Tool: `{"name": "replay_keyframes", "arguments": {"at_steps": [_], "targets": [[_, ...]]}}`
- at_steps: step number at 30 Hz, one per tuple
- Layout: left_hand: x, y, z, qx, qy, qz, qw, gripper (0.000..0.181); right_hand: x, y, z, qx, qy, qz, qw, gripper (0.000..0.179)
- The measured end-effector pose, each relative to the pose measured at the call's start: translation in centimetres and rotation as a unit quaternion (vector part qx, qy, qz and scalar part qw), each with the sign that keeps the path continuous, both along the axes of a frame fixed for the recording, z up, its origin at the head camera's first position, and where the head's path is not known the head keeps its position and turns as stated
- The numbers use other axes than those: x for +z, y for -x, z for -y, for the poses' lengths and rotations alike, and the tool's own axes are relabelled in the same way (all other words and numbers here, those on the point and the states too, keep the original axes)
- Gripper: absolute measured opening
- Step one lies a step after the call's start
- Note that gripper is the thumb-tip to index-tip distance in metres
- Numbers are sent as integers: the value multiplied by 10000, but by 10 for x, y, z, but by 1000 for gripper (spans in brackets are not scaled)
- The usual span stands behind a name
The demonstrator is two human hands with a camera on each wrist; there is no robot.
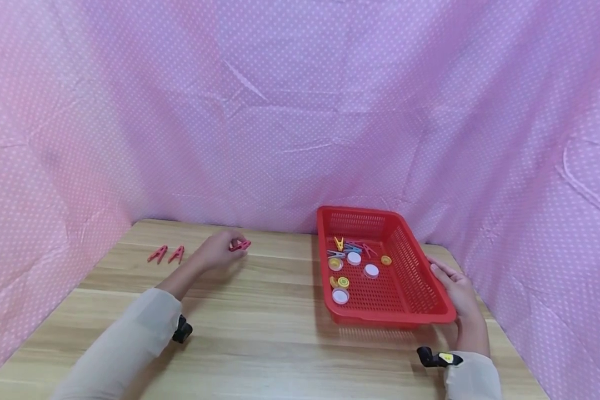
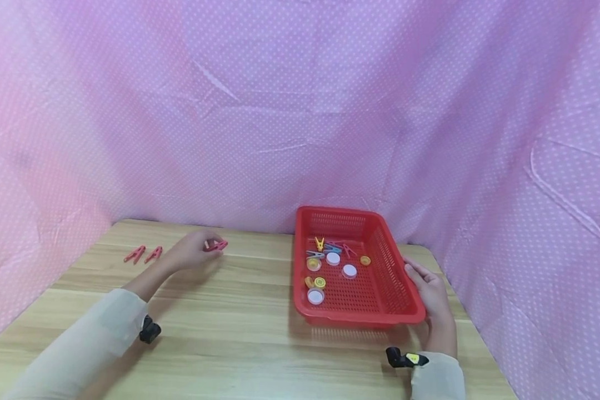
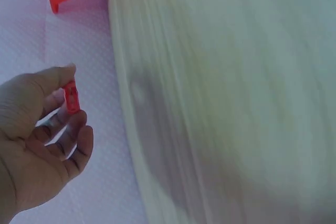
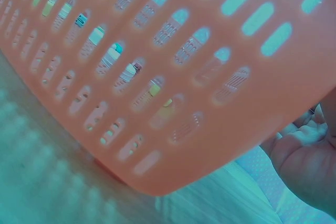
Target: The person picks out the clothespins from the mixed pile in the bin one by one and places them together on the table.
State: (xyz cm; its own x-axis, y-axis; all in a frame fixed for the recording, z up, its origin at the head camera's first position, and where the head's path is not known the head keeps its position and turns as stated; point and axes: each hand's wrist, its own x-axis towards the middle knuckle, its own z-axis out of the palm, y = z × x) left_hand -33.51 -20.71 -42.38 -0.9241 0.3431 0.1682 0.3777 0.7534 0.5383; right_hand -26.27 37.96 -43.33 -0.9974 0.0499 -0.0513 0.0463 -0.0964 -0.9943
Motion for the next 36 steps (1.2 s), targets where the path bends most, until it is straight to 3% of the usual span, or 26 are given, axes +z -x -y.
{"name": "replay_keyframes", "arguments": {"at_steps": [12,23,32,36], "targets": [[-6,-9,58,681,373,142,9969,33,-1,3,1,3,12,-93,10000,46],[-12,-13,78,913,500,661,9924,42,-1,3,2,-13,13,-62,10000,48],[-13,-13,80,595,843,709,9921,41,-1,2,0,-25,-34,24,10000,47],[-12,-12,85,356,863,478,9945,50,0,1,-1,-17,-25,59,10000,46]]}}
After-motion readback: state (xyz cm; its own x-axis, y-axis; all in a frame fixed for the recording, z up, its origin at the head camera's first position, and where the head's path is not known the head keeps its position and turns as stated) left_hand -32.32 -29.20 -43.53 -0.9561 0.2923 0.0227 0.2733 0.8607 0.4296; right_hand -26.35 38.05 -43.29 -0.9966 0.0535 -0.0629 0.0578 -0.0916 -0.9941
